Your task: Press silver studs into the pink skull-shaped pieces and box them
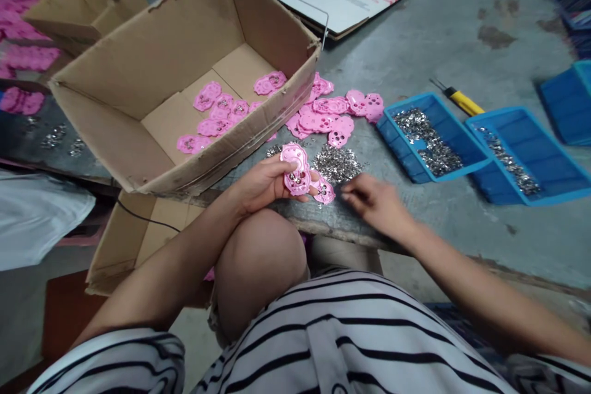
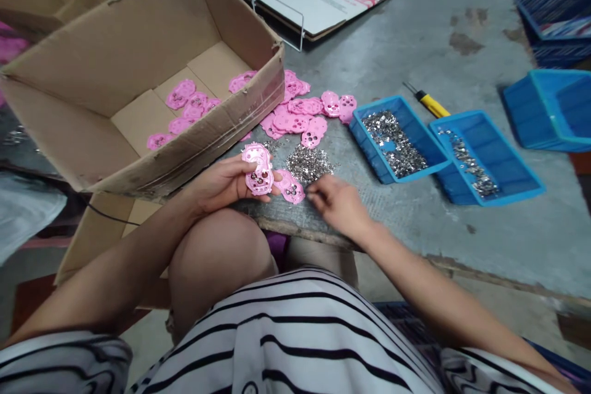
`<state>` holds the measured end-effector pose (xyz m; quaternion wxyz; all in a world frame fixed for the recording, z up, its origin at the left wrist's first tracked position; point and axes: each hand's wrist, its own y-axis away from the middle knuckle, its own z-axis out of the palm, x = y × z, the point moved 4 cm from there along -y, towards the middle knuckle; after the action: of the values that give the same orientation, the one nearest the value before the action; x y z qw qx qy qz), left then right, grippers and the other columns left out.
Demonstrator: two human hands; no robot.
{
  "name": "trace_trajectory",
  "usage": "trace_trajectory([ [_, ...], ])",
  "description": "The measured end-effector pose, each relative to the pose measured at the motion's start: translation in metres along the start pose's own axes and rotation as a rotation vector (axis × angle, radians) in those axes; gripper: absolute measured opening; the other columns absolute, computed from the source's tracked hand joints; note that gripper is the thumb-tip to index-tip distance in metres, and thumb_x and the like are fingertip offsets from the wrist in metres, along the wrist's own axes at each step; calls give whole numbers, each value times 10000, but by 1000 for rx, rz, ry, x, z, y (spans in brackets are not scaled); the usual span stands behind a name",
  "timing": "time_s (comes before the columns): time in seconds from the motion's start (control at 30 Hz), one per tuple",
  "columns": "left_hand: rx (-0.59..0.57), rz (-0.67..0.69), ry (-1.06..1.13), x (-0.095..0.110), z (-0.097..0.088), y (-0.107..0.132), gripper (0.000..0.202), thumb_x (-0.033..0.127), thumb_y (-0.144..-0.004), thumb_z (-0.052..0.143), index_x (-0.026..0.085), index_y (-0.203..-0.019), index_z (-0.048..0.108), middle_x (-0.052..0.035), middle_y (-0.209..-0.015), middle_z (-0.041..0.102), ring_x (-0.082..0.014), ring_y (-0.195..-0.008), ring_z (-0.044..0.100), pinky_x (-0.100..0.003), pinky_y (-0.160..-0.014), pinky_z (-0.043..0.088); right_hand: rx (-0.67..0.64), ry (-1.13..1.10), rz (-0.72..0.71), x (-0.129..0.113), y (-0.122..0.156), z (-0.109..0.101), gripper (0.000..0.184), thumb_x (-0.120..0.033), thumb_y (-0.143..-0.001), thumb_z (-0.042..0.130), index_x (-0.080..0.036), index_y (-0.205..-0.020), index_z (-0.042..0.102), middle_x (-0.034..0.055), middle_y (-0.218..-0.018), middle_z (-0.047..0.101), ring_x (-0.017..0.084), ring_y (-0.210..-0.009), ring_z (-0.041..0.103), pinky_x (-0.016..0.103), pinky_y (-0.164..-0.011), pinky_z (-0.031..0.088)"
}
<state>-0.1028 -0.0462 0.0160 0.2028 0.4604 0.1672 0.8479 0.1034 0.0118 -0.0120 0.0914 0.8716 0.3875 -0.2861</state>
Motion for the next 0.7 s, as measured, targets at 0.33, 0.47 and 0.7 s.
trace_trajectory([
  [0.33, 10, 30, 50, 3, -4, 4, 409, 135, -874, 510, 107, -1281, 476, -163, -954, 741, -271, -795, 739, -376, -639, 616, -18, 150, 3, -2, -1, 8, 201, -254, -905, 481, -200, -883, 673, 78, -851, 668, 217, -818, 608, 314, -707, 457],
  [0.47, 74, 23, 23, 2, -10, 8, 345, 145, -845, 514, 78, -1183, 510, -149, -822, 738, -260, -679, 729, -310, -508, 578, 33, 249, -25, -2, -33, -5, 226, -261, -907, 469, -194, -918, 685, 100, -886, 656, 244, -863, 584, 337, -724, 445],
  [0.7, 181, 101, -32, 5, -18, 22, 173, 188, -790, 549, 123, -948, 521, -98, -673, 704, -232, -536, 684, -243, -385, 478, -13, 346, -75, -9, -100, 5, 195, -196, -863, 526, -179, -912, 714, 126, -940, 634, 275, -919, 524, 366, -770, 411],
])
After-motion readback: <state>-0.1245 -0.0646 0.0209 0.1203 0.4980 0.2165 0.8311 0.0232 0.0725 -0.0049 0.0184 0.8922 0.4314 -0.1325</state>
